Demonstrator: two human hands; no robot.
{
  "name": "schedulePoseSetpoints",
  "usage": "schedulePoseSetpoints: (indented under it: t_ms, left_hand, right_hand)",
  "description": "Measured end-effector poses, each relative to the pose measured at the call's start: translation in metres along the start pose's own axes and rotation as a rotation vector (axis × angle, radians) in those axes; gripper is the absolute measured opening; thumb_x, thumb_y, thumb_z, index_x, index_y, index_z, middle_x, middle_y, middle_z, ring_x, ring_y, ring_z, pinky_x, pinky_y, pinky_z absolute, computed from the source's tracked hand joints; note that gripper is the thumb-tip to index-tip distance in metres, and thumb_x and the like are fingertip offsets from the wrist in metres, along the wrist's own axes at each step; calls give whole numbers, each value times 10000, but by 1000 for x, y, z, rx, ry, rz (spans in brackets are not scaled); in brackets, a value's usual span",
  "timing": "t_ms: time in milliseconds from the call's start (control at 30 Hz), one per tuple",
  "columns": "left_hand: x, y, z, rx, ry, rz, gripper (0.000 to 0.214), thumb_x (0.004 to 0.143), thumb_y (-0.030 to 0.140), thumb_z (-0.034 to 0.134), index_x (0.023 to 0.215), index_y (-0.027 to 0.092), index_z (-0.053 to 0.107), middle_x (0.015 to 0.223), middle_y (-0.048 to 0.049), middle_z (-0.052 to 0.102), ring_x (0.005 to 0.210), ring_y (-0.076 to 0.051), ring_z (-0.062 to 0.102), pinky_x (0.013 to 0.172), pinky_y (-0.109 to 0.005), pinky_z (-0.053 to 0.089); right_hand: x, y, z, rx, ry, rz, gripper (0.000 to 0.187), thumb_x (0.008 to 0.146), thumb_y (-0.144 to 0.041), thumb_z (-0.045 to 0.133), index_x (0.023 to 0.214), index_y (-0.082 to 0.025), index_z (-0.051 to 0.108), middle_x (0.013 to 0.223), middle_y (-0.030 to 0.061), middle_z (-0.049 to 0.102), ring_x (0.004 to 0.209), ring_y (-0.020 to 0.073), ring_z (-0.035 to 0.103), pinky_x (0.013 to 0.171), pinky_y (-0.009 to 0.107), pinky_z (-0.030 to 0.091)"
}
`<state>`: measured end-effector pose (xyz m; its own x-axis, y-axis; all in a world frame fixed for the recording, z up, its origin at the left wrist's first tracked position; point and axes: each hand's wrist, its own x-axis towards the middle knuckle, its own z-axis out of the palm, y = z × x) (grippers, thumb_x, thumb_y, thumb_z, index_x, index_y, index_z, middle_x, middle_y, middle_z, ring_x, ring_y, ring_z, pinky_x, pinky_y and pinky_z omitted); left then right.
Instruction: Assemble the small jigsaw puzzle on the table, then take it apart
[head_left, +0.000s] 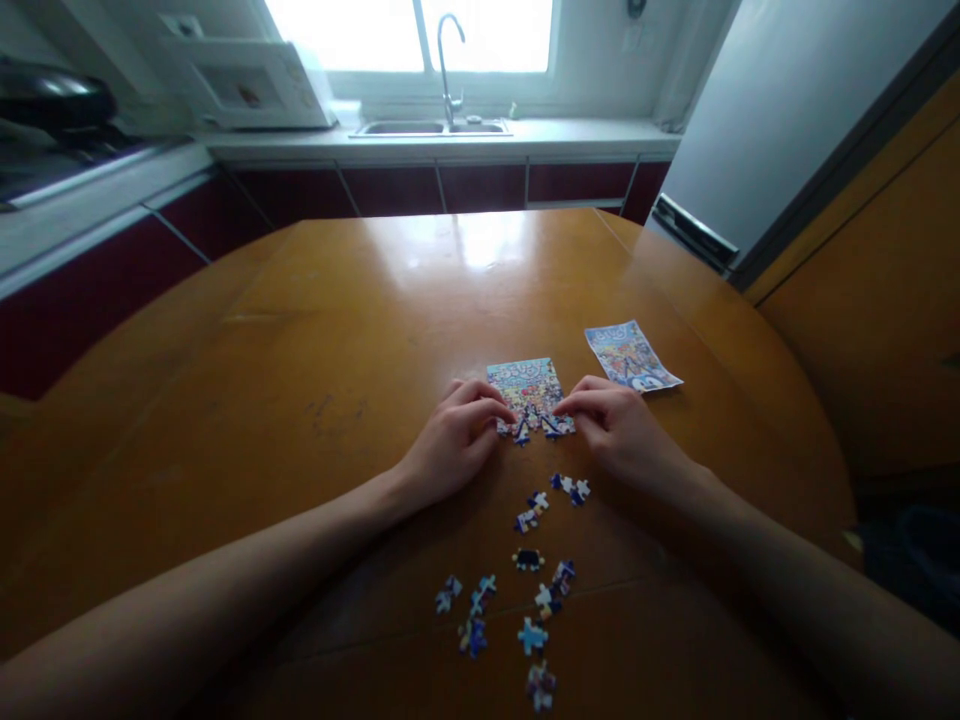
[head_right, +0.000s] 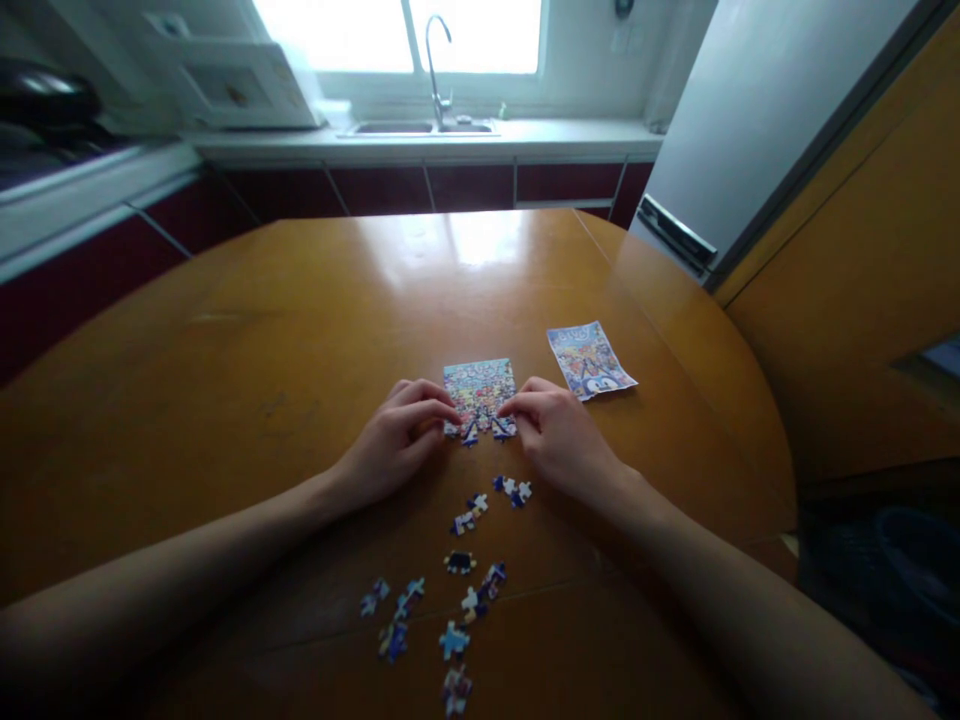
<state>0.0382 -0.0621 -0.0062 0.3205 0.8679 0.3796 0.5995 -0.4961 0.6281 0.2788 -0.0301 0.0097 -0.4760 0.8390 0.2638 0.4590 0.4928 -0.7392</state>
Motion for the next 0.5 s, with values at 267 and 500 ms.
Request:
schedulePoseSetpoints:
  t_ms: [267,500]
  left_hand:
    - [3,-5,0,-96,49,-77,279,854,44,507,851,209,731,967,-50,633,992,-205,575,925,-412,477]
    - [4,-8,2,-132,89,-96,281,827,29,491,823,194,718,943,-50,630,947,-192,590,881,-389,505]
  right_hand:
    - [-3,-10,2,-10,-105,-42,252,877,-69,530,942,-176,749,838,39,634,724,144,571,663,287,451]
    - [-24,-38,21,-5,-324,-248,124,911,-160,603,954,-191,714,916,54,633,867,175,561,779,312,468]
